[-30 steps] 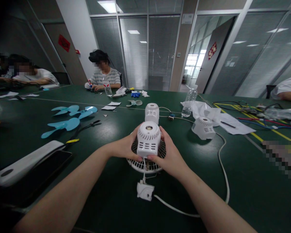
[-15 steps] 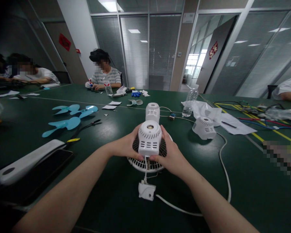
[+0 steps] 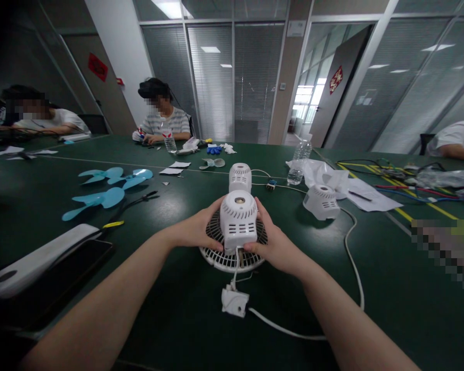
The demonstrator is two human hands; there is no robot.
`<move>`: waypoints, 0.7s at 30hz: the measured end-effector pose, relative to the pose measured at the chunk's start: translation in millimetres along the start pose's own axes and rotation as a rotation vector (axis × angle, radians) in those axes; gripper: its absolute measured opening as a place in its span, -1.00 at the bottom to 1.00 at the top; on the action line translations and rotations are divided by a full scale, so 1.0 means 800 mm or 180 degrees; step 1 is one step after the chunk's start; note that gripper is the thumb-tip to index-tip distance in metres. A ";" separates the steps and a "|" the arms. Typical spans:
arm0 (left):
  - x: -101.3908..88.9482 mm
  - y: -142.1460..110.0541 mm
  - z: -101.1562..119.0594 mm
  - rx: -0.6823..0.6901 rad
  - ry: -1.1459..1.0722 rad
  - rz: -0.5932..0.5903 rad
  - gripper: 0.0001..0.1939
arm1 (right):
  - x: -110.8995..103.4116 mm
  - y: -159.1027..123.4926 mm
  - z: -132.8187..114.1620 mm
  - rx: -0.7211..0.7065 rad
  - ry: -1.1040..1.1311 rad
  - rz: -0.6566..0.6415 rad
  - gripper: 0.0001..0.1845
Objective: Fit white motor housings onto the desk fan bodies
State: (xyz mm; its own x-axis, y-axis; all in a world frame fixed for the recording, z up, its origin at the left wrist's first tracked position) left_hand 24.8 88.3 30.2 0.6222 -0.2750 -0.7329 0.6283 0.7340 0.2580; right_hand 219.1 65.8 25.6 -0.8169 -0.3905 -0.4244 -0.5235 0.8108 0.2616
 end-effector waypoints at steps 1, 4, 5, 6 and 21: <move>-0.002 0.001 -0.002 -0.0034 0.0089 0.0060 0.26 | -0.002 0.000 0.001 -0.0020 -0.0044 0.0002 0.12; -0.008 0.001 -0.011 -0.0170 0.0314 0.0236 0.17 | -0.008 0.001 0.001 -0.0103 -0.0230 0.0054 -0.02; -0.009 0.001 -0.013 -0.0207 0.0361 0.0281 0.14 | -0.011 0.002 0.002 -0.0098 -0.0288 0.0096 -0.05; -0.011 0.000 -0.014 -0.0237 0.0393 0.0322 0.12 | -0.014 0.002 0.003 -0.0083 -0.0338 0.0154 -0.06; -0.011 0.001 -0.009 -0.0378 0.0760 0.0426 -0.05 | -0.007 -0.010 -0.024 -0.0410 -0.1240 0.0600 0.12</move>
State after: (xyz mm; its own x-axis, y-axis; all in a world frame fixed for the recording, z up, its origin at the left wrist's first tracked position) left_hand 16.3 95.6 32.5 0.5595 -0.0273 -0.8284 0.4803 0.8252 0.2972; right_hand 223.6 53.4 42.3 -0.7618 -0.0279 -0.6472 -0.4204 0.7815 0.4610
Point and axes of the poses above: each hand's wrist, its own y-axis towards the middle knuckle, its own x-axis out of the palm, z = x × y, the point moved 6 cm from there along y, towards the middle knuckle, and after that the axes turned 8 degrees about y, right-handed, at the moved point
